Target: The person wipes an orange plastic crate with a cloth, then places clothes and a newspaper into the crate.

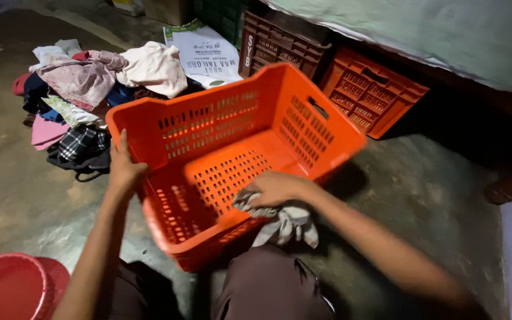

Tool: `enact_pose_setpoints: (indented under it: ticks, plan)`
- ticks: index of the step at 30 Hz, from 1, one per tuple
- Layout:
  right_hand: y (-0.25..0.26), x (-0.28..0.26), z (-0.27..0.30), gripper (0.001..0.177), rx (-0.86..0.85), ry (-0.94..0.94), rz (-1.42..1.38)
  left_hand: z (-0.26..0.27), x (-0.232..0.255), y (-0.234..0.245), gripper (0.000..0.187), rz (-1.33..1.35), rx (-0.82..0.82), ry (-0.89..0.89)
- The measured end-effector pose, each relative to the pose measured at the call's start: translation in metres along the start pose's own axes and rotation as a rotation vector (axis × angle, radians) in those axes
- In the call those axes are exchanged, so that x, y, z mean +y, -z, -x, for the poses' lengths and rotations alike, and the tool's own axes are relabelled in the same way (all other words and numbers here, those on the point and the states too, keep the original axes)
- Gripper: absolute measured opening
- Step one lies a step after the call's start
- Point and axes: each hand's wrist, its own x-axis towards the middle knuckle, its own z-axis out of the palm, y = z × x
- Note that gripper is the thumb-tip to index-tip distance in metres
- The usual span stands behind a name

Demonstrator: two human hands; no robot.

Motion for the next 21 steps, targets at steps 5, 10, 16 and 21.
enact_pose_setpoints:
  ticks: [5, 10, 16, 21]
  plan:
    - [-0.019, -0.007, -0.026, 0.053, -0.105, 0.016, -0.053, -0.020, 0.017, 0.033, 0.111, -0.302, -0.135, 0.048]
    - [-0.030, 0.040, -0.029, 0.072, -0.031, 0.181, -0.241, 0.013, 0.084, 0.045, 0.084, -0.427, 0.142, -0.262]
    - [0.023, 0.093, -0.021, 0.075, 0.014, -0.260, -0.170, 0.023, 0.122, 0.032, 0.079, -0.076, -0.030, -0.466]
    - [0.077, 0.126, -0.017, 0.063, 0.190, -0.519, -0.238, 0.014, 0.098, 0.012, 0.078, -0.249, 0.032, -0.645]
